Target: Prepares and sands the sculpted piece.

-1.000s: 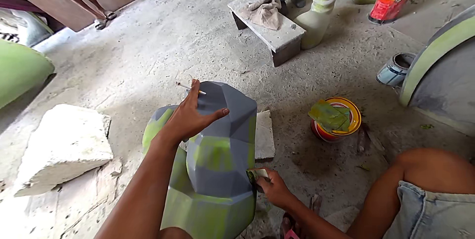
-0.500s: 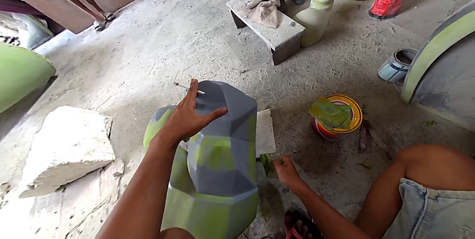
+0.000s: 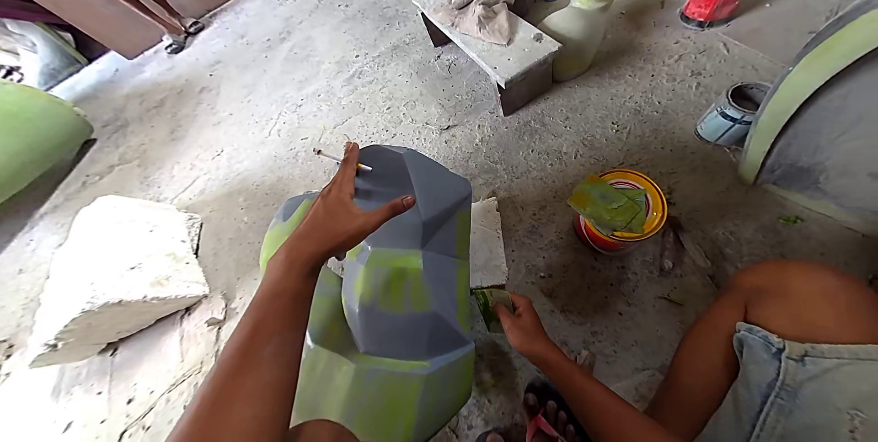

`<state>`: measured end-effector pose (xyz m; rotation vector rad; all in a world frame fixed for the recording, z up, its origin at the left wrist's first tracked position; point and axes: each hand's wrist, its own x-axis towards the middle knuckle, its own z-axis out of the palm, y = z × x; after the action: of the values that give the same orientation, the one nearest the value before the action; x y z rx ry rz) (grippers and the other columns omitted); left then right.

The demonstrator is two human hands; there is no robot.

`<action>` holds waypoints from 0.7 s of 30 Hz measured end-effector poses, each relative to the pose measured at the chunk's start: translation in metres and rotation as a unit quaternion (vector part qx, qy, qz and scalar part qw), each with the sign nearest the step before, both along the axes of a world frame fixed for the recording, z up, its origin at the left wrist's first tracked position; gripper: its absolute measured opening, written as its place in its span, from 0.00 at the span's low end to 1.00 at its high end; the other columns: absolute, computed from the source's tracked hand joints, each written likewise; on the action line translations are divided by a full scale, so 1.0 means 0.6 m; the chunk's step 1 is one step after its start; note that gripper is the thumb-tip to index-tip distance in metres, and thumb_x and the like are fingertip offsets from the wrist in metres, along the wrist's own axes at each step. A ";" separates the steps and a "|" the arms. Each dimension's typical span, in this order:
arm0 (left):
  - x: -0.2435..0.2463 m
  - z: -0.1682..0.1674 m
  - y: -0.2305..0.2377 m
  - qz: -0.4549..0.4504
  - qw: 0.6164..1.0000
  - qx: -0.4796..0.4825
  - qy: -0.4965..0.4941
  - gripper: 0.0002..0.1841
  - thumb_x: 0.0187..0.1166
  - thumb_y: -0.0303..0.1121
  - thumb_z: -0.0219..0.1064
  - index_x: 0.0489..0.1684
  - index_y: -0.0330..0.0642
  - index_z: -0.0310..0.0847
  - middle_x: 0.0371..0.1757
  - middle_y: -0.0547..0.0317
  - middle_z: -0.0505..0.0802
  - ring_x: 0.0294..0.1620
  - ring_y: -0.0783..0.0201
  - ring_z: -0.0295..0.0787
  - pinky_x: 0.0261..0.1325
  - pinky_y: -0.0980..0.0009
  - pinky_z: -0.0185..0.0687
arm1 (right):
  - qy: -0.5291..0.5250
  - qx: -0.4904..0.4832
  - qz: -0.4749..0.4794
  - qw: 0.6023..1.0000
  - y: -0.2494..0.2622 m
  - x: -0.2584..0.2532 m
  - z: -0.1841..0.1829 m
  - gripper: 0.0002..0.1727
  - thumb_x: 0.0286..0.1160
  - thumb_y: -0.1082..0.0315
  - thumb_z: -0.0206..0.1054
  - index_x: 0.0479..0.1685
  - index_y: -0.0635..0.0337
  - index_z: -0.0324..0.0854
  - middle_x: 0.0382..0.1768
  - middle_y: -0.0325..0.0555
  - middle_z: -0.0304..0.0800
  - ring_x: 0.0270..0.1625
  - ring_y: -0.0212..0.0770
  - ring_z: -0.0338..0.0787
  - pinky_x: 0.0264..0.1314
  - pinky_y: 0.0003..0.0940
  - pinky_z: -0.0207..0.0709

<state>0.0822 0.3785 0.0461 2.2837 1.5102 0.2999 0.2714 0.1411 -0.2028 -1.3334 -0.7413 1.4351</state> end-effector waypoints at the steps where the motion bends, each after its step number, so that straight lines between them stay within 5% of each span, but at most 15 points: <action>1: -0.001 -0.001 0.002 0.000 1.000 -0.001 0.002 0.73 0.53 0.83 0.68 0.99 0.50 0.33 0.96 0.49 0.54 0.92 0.52 0.60 0.87 0.44 0.63 | -0.004 -0.002 0.011 1.000 -0.003 -0.003 -0.001 0.14 0.84 0.65 0.59 0.54 0.61 0.89 0.42 0.44 0.95 0.46 0.34 0.94 0.55 0.36 0.88; 4: -0.002 -0.003 0.003 0.002 1.000 0.000 0.000 0.73 0.52 0.83 0.68 0.99 0.52 0.32 0.96 0.49 0.56 0.91 0.51 0.62 0.87 0.43 0.62 | -0.003 0.004 0.022 1.000 -0.007 -0.007 -0.003 0.16 0.85 0.65 0.59 0.59 0.59 0.88 0.46 0.44 0.96 0.49 0.34 0.94 0.58 0.35 0.88; 8: -0.003 -0.003 0.003 0.003 1.000 0.000 -0.007 0.72 0.53 0.82 0.69 0.99 0.52 0.32 0.96 0.50 0.56 0.90 0.51 0.63 0.86 0.43 0.64 | 0.041 -0.012 -0.038 0.998 0.003 0.008 0.014 0.13 0.84 0.69 0.59 0.52 0.65 0.88 0.42 0.46 0.96 0.47 0.35 0.94 0.57 0.34 0.88; 13: 0.001 0.001 0.001 0.005 1.000 -0.002 -0.010 0.73 0.53 0.82 0.69 0.99 0.51 0.32 0.96 0.49 0.56 0.90 0.50 0.64 0.85 0.43 0.64 | 0.184 -0.086 -0.134 0.970 0.021 0.049 0.035 0.14 0.86 0.69 0.56 0.53 0.71 0.82 0.41 0.57 0.93 0.45 0.47 0.94 0.52 0.45 0.91; 21: -0.008 0.001 0.000 0.016 0.998 0.006 -0.061 0.69 0.58 0.75 0.75 0.99 0.50 0.35 0.91 0.42 0.66 0.87 0.44 0.68 0.84 0.40 0.65 | 0.179 -0.080 -0.086 0.977 0.016 0.141 0.127 0.12 0.84 0.72 0.64 0.56 0.72 0.82 0.47 0.59 0.93 0.49 0.49 0.95 0.55 0.46 0.90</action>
<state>0.0771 0.3783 0.0469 2.2084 1.4874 0.4502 0.3562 0.1505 -0.1267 -1.1793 -0.2717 1.5614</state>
